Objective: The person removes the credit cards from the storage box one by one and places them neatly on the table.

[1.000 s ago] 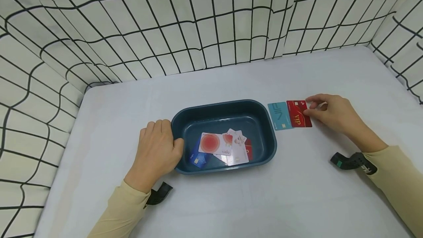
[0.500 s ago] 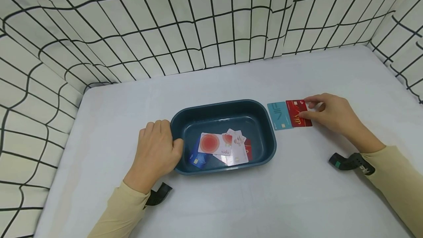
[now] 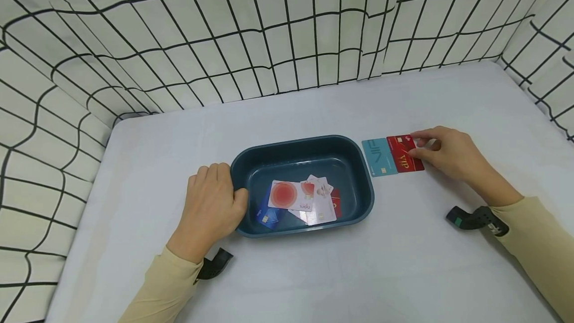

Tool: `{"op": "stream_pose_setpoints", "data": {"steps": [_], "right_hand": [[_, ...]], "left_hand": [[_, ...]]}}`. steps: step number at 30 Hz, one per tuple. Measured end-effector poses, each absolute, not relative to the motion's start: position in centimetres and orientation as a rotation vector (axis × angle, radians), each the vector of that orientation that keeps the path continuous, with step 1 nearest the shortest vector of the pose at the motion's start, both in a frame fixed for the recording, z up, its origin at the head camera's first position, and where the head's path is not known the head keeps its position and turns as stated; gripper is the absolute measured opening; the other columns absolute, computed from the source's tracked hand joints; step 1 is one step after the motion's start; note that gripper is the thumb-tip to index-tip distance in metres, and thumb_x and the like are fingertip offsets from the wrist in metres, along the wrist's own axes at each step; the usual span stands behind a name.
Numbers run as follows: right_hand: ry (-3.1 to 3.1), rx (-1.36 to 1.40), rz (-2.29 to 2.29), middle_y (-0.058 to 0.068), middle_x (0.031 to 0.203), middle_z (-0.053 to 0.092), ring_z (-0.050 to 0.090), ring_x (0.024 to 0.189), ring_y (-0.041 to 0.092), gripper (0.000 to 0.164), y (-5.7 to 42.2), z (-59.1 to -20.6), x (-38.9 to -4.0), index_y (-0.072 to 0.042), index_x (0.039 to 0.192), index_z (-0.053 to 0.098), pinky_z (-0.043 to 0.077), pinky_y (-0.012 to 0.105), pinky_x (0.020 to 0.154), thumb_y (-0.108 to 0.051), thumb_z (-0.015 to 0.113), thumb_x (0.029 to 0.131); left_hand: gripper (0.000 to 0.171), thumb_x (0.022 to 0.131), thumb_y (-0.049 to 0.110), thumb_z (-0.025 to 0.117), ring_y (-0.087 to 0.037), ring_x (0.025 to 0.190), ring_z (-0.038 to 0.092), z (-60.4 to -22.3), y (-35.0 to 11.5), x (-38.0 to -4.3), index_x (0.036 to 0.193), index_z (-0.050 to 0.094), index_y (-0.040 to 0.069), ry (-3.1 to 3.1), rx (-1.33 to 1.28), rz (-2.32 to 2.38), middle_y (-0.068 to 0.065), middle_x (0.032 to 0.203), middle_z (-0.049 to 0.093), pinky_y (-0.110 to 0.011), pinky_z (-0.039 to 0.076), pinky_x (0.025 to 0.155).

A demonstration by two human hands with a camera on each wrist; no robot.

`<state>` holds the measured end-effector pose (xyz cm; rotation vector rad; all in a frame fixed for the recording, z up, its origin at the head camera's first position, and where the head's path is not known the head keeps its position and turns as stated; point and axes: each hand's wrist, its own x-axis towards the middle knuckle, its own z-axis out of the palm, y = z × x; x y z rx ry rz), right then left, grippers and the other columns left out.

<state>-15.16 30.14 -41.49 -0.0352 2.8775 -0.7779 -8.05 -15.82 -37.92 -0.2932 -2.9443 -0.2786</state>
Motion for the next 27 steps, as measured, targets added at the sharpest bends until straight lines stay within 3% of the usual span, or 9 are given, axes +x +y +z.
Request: {"op": "stream_pose_setpoints", "data": {"steps": [12,20,27], "right_hand": [[2.844,-0.028,-0.801,0.019,0.112,0.064,0.061,0.076,0.023,0.05,30.16,-41.52,-15.27,-0.006,0.141,0.06,0.046,0.03,0.061,-0.025,0.07,0.096],[2.861,-0.019,-0.806,0.02,0.105,0.066,0.059,0.076,0.024,0.047,29.99,-41.06,-15.11,-0.006,0.14,0.062,0.045,0.03,0.06,-0.023,0.069,0.097],[2.818,0.031,-0.877,0.023,0.122,0.064,0.062,0.096,0.033,0.049,30.64,-41.41,-15.11,-0.008,0.143,0.06,0.049,0.028,0.064,-0.031,0.065,0.1]], "left_hand": [[0.014,0.082,0.016,0.048,-0.03,0.069,0.036,-37.97,-15.8,-8.02,0.079,0.044,0.003,-2.929,-0.304,-0.282,-0.012,0.071,0.041,-0.038,0.026,0.067],[0.015,0.082,0.017,0.047,-0.03,0.069,0.036,-37.7,-15.9,-8.06,0.078,0.044,0.003,-2.93,-0.302,-0.278,-0.012,0.071,0.042,-0.038,0.027,0.066],[0.016,0.083,0.017,0.049,-0.03,0.071,0.038,-37.81,-15.85,-8.13,0.081,0.045,0.002,-2.957,-0.292,-0.29,-0.012,0.072,0.043,-0.039,0.028,0.068]]}}
